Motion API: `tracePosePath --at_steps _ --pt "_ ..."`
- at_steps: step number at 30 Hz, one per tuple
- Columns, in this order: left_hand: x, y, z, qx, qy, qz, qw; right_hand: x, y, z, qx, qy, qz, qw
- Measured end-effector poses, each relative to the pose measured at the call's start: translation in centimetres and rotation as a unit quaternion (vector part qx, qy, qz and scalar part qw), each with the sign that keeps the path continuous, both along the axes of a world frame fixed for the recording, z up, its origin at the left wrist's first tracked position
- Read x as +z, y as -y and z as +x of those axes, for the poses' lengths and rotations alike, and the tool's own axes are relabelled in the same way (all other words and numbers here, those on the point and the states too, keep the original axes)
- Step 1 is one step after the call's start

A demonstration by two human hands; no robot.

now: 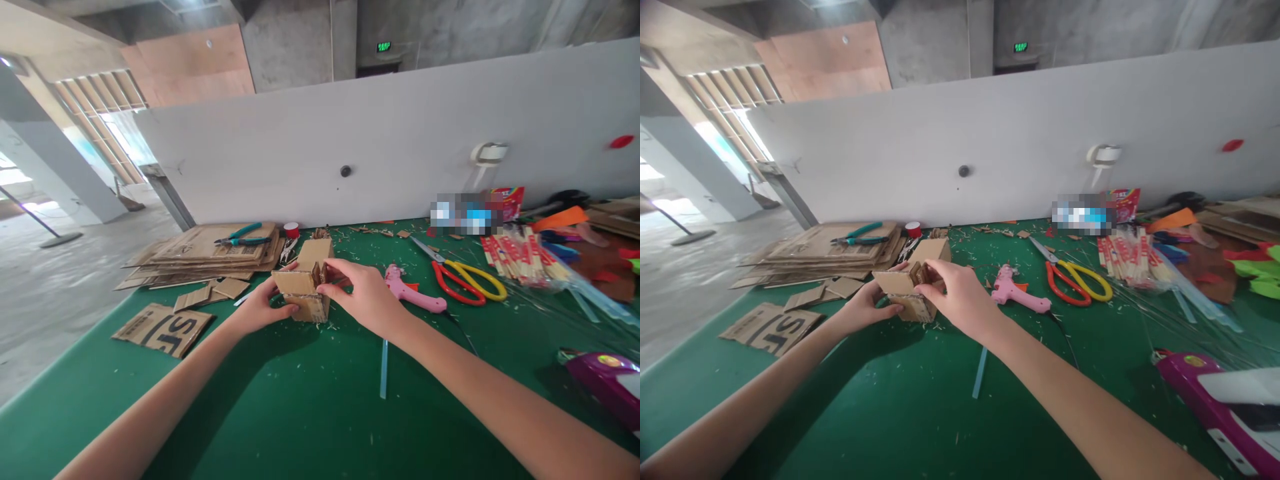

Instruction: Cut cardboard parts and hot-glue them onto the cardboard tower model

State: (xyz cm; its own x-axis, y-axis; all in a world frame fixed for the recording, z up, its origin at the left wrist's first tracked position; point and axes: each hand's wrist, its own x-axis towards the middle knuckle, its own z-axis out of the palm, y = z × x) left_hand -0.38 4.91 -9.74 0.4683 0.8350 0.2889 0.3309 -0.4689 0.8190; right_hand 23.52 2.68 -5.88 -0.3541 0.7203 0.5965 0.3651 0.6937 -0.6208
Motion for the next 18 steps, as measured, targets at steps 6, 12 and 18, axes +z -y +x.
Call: tracePosePath --at_steps 6,12,18 --pt "0.36 0.36 0.41 0.008 -0.006 -0.008 1.000 -0.13 -0.22 0.13 -0.011 -0.025 -0.023 0.999" --pt "0.47 0.49 0.67 0.016 -0.012 -0.008 1.000 -0.04 -0.45 0.37 0.006 -0.013 -0.025 1.000" --pt "0.18 0.35 0.51 0.012 -0.014 -0.002 1.000 -0.08 -0.42 0.37 0.008 -0.003 -0.026 1.000"
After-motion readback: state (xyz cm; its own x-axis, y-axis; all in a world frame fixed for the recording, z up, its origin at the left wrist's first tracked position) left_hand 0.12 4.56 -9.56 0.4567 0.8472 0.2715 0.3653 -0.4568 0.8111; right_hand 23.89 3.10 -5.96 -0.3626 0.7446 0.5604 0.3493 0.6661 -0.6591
